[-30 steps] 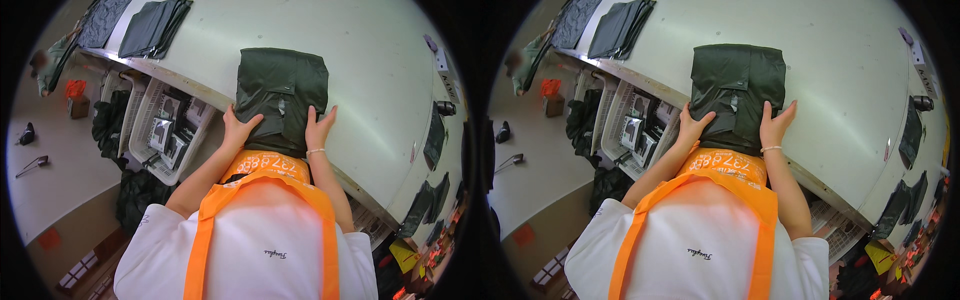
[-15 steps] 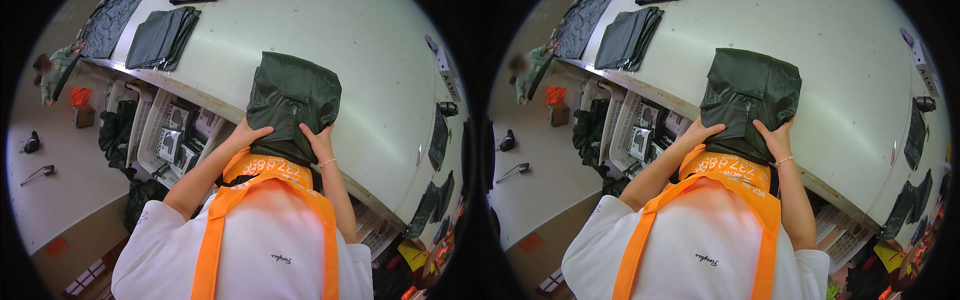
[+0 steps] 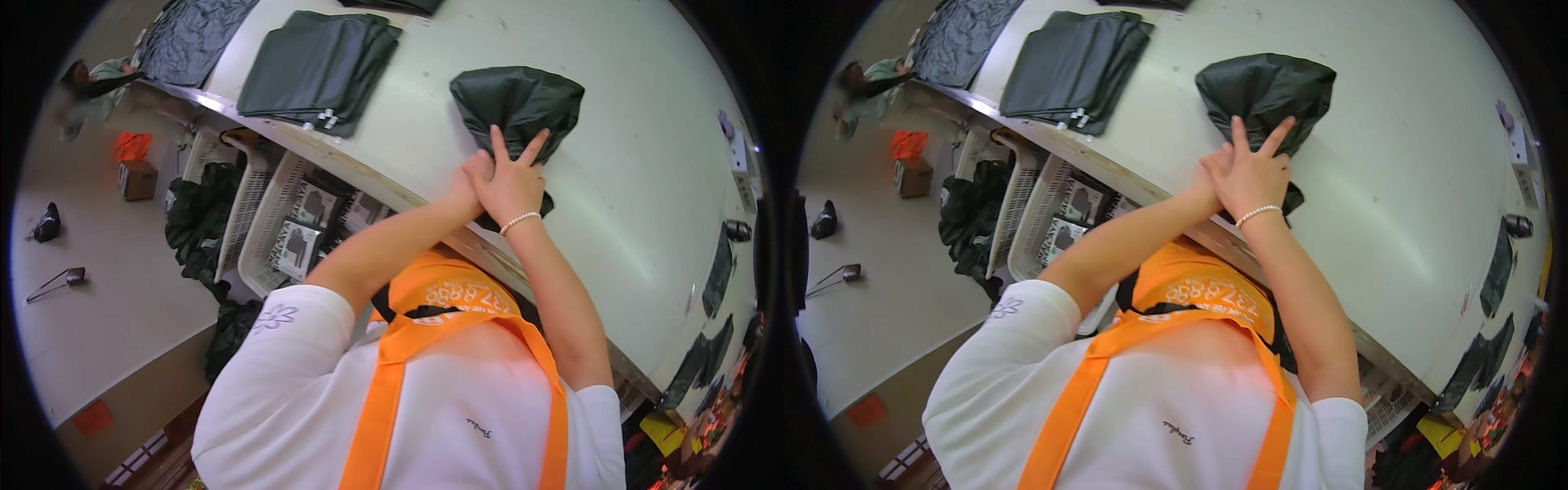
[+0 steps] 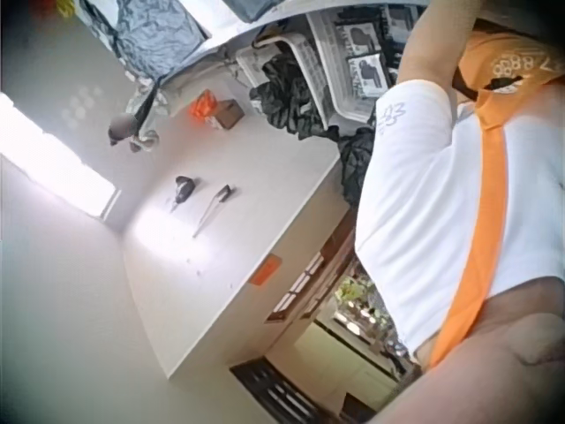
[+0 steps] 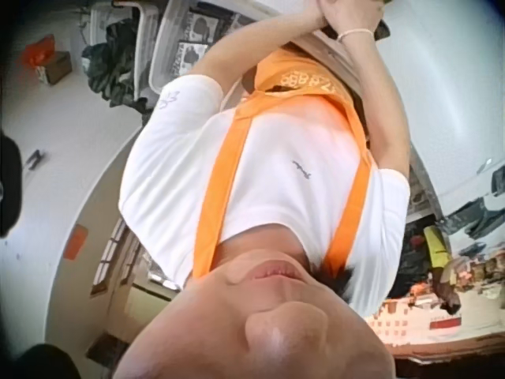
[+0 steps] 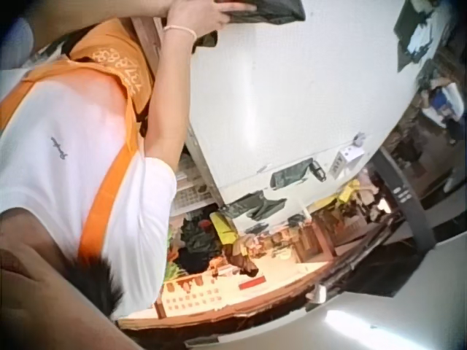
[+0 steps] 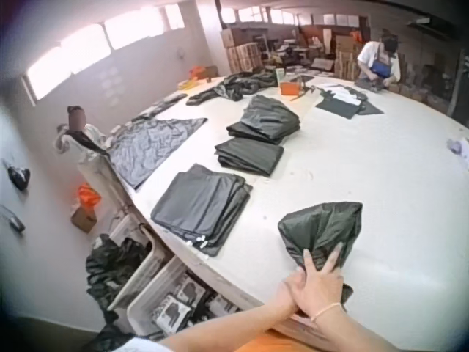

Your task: The person folds a dark green jacket on a white table, aligns edges, folds sleeves inward, and stacks the folded jacket with others. The person then picks up another jacket, unfolds it, and begins folding it again.

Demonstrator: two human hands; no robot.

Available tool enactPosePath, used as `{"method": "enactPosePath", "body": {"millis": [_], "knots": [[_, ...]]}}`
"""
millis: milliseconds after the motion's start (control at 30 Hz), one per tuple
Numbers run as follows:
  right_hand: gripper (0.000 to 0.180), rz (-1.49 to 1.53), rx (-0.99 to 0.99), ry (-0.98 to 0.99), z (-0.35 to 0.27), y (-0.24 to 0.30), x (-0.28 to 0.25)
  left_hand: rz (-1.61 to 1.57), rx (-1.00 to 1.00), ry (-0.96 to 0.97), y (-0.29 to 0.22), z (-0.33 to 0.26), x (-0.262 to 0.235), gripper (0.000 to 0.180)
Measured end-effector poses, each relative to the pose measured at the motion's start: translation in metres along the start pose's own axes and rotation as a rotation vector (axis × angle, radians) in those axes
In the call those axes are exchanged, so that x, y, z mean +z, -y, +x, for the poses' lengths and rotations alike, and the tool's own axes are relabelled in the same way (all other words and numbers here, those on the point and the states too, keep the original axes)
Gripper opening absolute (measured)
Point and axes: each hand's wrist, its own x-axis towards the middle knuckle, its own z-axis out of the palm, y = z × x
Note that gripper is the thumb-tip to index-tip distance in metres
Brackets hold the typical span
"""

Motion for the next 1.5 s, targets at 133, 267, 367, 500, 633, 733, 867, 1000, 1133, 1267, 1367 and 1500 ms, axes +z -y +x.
{"method": "enactPosePath", "body": {"millis": [133, 267, 367, 500, 633, 733, 867, 1000, 1133, 1267, 1367, 1500], "knots": [[0.09, -0.15, 0.167, 0.232, 0.06, 0.029, 0.002, -0.203, 0.049, 0.04, 0.019, 0.01, 0.0, 0.037], [0.087, -0.488, 0.071, 0.262, 0.093, 0.041, 0.023, -0.179, 0.133, 0.109, 0.044, -0.001, 0.013, 0.04], [0.081, -0.598, -0.059, 0.224, 0.092, 0.038, 0.033, -0.17, -0.032, 0.289, 0.074, 0.03, -0.091, 0.023], [0.079, -0.596, -0.14, 0.181, 0.087, 0.047, 0.03, 0.367, -0.176, -0.691, 0.218, 0.088, -0.161, 0.058], [0.075, -0.381, -0.159, 0.146, 0.092, 0.023, 0.022, 0.296, -0.302, -0.376, 0.254, 0.101, -0.138, 0.072], [0.071, -0.029, -0.098, 0.15, 0.093, -0.02, -0.001, 0.379, -0.074, -0.381, 0.208, 0.081, -0.1, 0.062], [0.069, 0.363, 0.119, -0.017, 0.039, -0.097, -0.019, 0.121, 0.159, -0.12, 0.112, 0.017, -0.034, 0.06], [0.049, 1.188, 0.441, 0.01, -0.039, -0.162, -0.043, -0.001, 0.349, -0.035, 0.035, -0.012, 0.01, 0.056], [0.05, 1.65, 0.677, -0.131, -0.121, -0.195, -0.045, 0.016, 0.453, -0.159, 0.012, 0.019, 0.019, 0.041], [0.049, 1.538, 0.669, -0.279, -0.168, -0.191, -0.041, -0.016, 0.554, -0.141, 0.02, 0.032, 0.027, 0.022], [0.045, 1.291, 0.63, -0.24, -0.189, -0.191, -0.032, -0.011, 0.55, -0.169, 0.016, 0.037, 0.035, 0.013], [0.05, 0.803, 0.337, -0.115, -0.185, -0.182, -0.047, -0.196, 0.378, 0.023, 0.013, 0.056, 0.025, 0.013]]}}
